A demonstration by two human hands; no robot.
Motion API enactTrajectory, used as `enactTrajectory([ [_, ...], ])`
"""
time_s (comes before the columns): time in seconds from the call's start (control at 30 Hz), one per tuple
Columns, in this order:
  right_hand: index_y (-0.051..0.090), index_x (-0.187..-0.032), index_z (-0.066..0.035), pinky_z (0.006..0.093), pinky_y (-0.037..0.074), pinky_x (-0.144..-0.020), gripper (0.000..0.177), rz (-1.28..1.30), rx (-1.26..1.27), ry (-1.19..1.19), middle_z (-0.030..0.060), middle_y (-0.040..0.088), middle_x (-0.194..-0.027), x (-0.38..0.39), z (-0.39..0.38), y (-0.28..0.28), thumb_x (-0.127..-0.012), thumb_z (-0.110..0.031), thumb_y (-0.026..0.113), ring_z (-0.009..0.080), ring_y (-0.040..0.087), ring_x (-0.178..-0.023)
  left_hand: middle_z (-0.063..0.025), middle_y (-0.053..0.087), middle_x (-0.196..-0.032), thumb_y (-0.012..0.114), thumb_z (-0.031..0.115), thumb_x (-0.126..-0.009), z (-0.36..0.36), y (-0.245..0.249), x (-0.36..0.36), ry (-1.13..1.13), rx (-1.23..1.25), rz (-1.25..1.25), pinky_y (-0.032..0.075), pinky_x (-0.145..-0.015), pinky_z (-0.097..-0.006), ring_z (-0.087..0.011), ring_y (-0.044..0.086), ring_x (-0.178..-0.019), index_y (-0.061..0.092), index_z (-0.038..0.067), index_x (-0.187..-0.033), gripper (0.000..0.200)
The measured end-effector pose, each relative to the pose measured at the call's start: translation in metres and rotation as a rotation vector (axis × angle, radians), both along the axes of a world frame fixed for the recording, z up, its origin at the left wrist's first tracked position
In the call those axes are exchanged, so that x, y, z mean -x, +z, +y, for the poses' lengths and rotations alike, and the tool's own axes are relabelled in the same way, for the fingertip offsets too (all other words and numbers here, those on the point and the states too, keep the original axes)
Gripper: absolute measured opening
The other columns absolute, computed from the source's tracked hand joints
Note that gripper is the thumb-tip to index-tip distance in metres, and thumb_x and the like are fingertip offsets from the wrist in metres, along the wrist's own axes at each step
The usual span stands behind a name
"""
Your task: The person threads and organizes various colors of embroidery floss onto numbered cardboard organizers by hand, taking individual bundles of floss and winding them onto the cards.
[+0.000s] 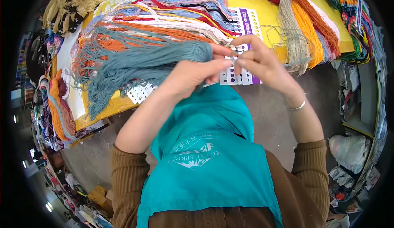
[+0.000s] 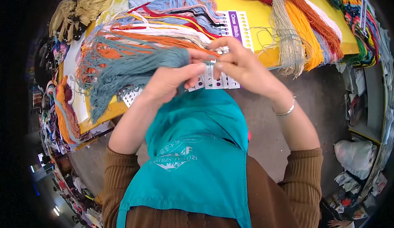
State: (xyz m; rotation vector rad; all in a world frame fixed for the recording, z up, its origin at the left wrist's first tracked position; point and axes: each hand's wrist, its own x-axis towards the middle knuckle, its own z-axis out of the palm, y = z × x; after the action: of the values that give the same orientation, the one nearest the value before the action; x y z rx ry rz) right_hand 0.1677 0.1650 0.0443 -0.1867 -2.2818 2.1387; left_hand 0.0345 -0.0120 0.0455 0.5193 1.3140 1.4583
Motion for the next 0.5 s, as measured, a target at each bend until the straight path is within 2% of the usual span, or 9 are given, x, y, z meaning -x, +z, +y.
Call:
enactTrajectory([
  [0.1,0.044,-0.129,-0.003,0.0245,0.047,-0.07,0.036,0.066,0.157,-0.006,0.0036,0.062,-0.077,-0.001,-0.012,-0.025,-0.094,-0.002,0.054,0.0086,0.059,-0.077,0.0035,0.05,-0.065,0.065,0.021,-0.092,0.009,-0.013,-0.01,0.049,0.004,-0.029,0.035,-0.051,-0.0211,-0.0052,0.047,-0.058,0.064,0.002,-0.109,0.026],
  [0.13,0.048,-0.125,-0.003,0.0239,0.046,-0.068,0.032,0.047,0.109,-0.053,0.0032,0.063,-0.077,-0.001,-0.012,-0.025,-0.093,-0.003,0.056,0.0079,0.058,-0.076,0.0039,0.049,-0.065,0.063,0.021,-0.093,0.011,-0.017,-0.011,0.059,-0.001,-0.036,0.034,-0.052,-0.021,-0.0052,0.047,-0.059,0.065,0.002,-0.11,0.025],
  [0.23,0.058,-0.111,-0.001,0.0224,0.046,-0.065,0.02,0.033,-0.02,-0.211,0.0024,0.064,-0.078,-0.002,-0.011,-0.032,-0.091,-0.005,0.061,0.006,0.057,-0.073,0.0001,0.059,-0.076,0.061,0.026,-0.095,0.013,-0.028,-0.014,0.109,0.086,0.005,0.036,-0.053,-0.022,-0.0066,0.049,-0.06,0.064,0.002,-0.11,0.028],
  [0.33,0.064,-0.097,0.0,0.022,0.045,-0.062,0.011,0.04,-0.121,-0.36,0.0021,0.065,-0.079,-0.003,0.001,-0.059,-0.089,-0.007,0.065,0.005,0.055,-0.071,-0.0077,0.067,-0.098,0.059,0.029,-0.096,0.016,-0.027,-0.02,0.228,0.205,-0.08,0.038,-0.054,-0.0233,-0.0089,0.053,-0.062,0.064,0.001,-0.112,0.033],
  [0.4,0.065,-0.091,0.0,0.0228,0.045,-0.061,0.009,-0.024,-0.19,-0.406,0.0025,0.065,-0.079,-0.004,0.01,-0.068,-0.088,-0.007,0.067,0.0052,0.054,-0.07,-0.012,0.065,-0.11,0.058,0.03,-0.096,0.015,-0.022,-0.023,0.219,0.258,-0.128,0.04,-0.054,-0.024,-0.0103,0.055,-0.065,0.063,0.0,-0.115,0.036],
  [0.43,0.064,-0.091,-0.001,0.0238,0.045,-0.061,0.008,0.021,-0.308,-0.375,0.0022,0.065,-0.078,-0.005,0.011,-0.071,-0.088,-0.008,0.065,0.0058,0.054,-0.069,-0.0142,0.065,-0.116,0.057,0.03,-0.097,0.015,-0.019,-0.024,0.215,0.285,-0.153,0.04,-0.054,-0.0243,-0.011,0.056,-0.066,0.062,-0.001,-0.117,0.037],
  [0.5,0.062,-0.089,-0.001,0.0241,0.045,-0.062,0.007,0.033,-0.294,-0.352,0.0019,0.064,-0.077,-0.003,0.014,-0.072,-0.088,-0.008,0.064,0.0061,0.053,-0.068,-0.0144,0.064,-0.118,0.057,0.029,-0.096,0.017,-0.012,-0.029,0.201,0.305,-0.161,0.041,-0.055,-0.0247,-0.0116,0.057,-0.066,0.06,-0.001,-0.12,0.038],
])
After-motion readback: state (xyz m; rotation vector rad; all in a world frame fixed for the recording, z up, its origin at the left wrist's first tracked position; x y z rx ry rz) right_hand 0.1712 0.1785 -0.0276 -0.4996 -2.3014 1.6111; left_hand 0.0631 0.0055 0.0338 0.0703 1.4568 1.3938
